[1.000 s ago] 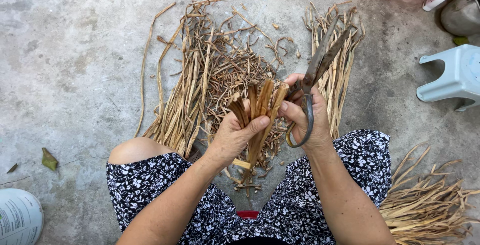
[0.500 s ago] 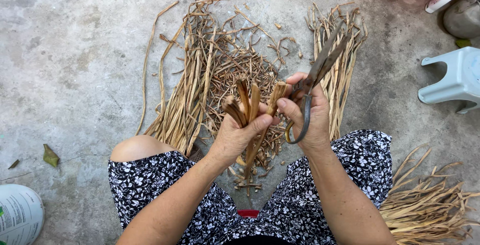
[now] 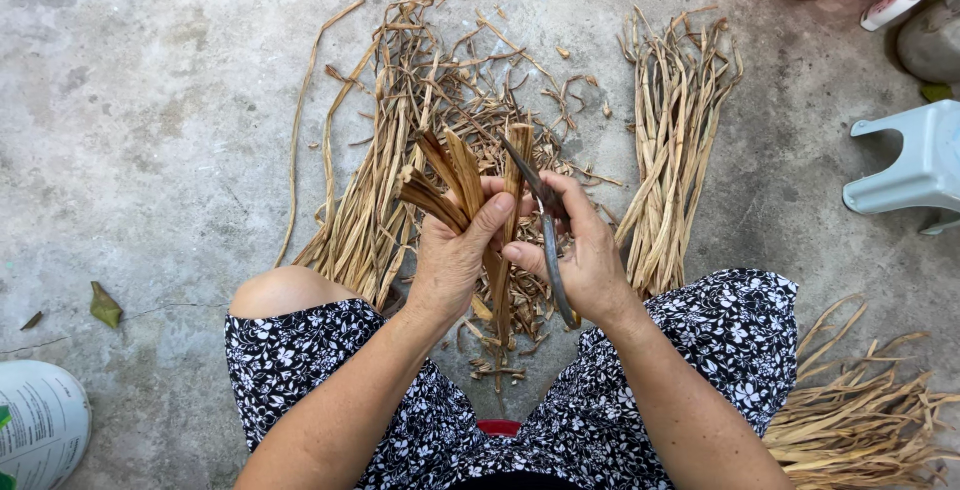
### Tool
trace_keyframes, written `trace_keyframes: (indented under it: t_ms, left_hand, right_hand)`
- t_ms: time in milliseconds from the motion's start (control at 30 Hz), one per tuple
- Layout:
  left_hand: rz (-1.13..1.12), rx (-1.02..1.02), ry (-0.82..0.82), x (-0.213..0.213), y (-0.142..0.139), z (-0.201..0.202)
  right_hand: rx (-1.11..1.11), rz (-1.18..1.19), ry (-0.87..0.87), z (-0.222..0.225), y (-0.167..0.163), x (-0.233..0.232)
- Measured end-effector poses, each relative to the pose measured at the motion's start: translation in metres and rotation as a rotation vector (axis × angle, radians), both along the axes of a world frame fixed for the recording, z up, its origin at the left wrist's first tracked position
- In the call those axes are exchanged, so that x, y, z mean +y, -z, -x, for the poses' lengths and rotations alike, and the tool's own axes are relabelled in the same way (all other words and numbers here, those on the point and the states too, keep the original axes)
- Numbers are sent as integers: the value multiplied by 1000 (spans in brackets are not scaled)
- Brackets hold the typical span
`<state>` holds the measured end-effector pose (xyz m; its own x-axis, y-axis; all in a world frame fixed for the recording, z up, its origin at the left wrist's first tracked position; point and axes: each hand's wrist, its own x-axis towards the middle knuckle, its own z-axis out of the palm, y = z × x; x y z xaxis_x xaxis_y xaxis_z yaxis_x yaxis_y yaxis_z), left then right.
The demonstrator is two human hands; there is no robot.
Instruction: The person sits on a low stool on a concrete surface and trims the ends off bundles of dried plant stalks using scissors. They cut pieces from the stalks, drop the trimmed-off bits onto a growing pile in front of them, and set the trimmed stalks into separate bundles beside them.
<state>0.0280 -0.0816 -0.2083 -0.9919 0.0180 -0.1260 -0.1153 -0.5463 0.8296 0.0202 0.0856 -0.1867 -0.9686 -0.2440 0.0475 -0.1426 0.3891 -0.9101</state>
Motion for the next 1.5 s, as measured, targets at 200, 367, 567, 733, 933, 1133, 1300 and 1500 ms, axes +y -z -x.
trace_keyframes:
  t_ms: [200, 367, 567, 733, 933, 1133, 1300, 1500]
  left_hand:
    - [-6, -5, 9, 2, 1, -2]
    - [-17, 13, -36, 2, 6, -1]
    - [11, -11, 15, 3, 9, -2]
    - [62, -15, 102, 4, 13, -4]
    - [169, -33, 160, 5, 15, -3]
    - [86, -12, 411, 9, 18, -5]
    - [260, 82, 488, 6, 18, -4]
    - [341, 101, 585, 2, 6, -7]
  right_hand:
    - [21, 62, -3, -4, -5, -4]
    - [-31, 160, 45, -5, 1, -9]
    - [-130, 249, 115, -3, 13, -7]
    - [-109, 385, 173, 1, 16, 2]
    - [85, 454, 82, 7, 14, 1]
    - [1, 441, 154, 5, 11, 0]
    - [230, 508, 109, -5, 4, 1]
    - [180, 448, 152, -6, -1, 1]
